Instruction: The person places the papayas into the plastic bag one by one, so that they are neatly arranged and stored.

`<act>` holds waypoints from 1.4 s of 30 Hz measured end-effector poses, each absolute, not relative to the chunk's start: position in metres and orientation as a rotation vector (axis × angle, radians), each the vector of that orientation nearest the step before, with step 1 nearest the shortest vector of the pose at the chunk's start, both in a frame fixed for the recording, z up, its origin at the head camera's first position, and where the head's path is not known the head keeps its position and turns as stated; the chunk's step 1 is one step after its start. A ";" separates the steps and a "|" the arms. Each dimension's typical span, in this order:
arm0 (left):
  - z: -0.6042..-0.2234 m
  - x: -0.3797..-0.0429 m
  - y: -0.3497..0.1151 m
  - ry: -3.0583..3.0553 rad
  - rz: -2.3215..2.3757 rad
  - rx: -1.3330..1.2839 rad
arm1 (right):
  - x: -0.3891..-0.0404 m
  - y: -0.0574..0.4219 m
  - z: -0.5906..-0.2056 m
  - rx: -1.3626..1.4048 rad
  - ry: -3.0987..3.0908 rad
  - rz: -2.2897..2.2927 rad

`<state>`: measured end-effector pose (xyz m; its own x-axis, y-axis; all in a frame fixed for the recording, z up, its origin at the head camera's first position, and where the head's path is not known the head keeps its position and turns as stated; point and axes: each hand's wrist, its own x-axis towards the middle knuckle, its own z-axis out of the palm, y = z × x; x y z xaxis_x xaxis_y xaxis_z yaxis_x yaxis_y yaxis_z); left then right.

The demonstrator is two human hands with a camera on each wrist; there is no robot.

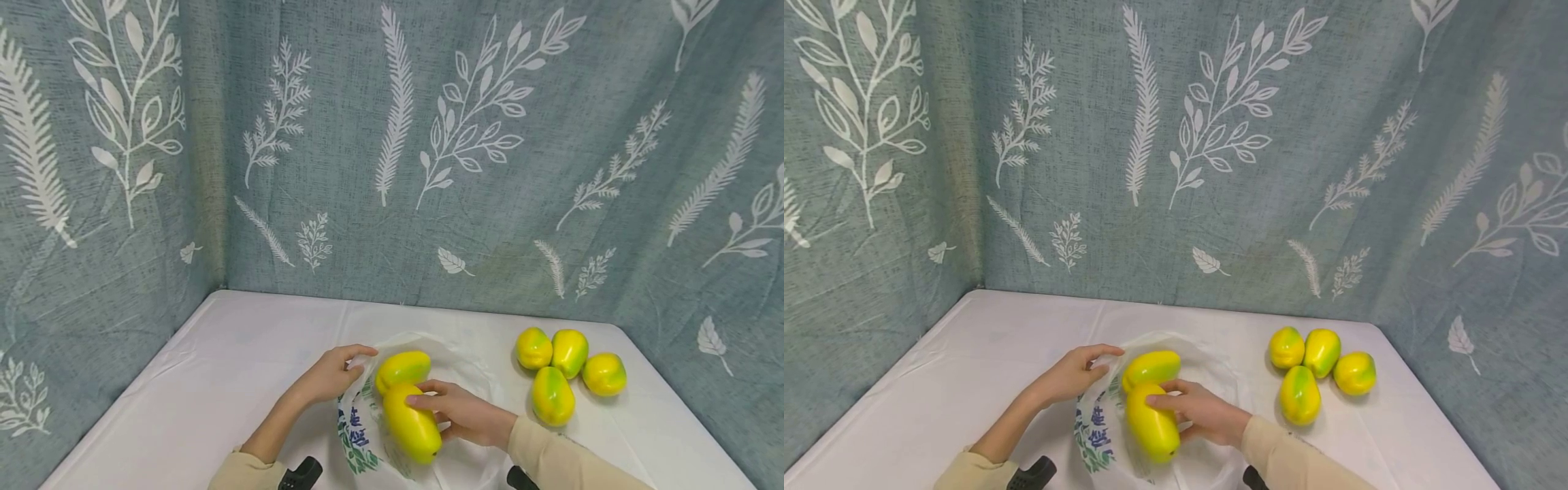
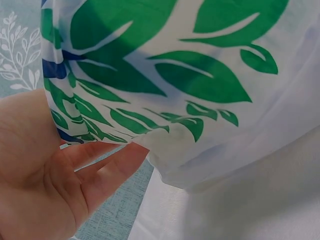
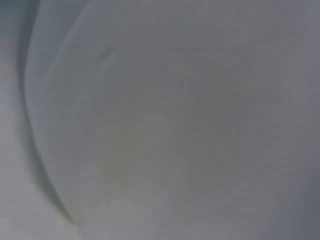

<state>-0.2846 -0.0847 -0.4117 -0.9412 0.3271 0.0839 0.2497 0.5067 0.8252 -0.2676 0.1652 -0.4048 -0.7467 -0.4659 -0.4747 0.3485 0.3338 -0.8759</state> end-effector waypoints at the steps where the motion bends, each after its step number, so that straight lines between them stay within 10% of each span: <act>1: -0.412 -0.284 -0.085 2.649 1.439 0.508 | -0.267 0.163 -0.406 -0.110 1.904 -1.484; 42: -0.409 -0.286 -0.087 2.632 1.422 0.564 | -0.249 0.114 -0.424 0.042 1.841 -1.688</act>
<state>-0.2858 -0.0870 -0.4086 -0.9268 0.3649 0.0890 0.2744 0.4959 0.8239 -0.2493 0.1137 -0.4243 -0.7994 -0.3830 -0.4629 0.4280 0.1777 -0.8862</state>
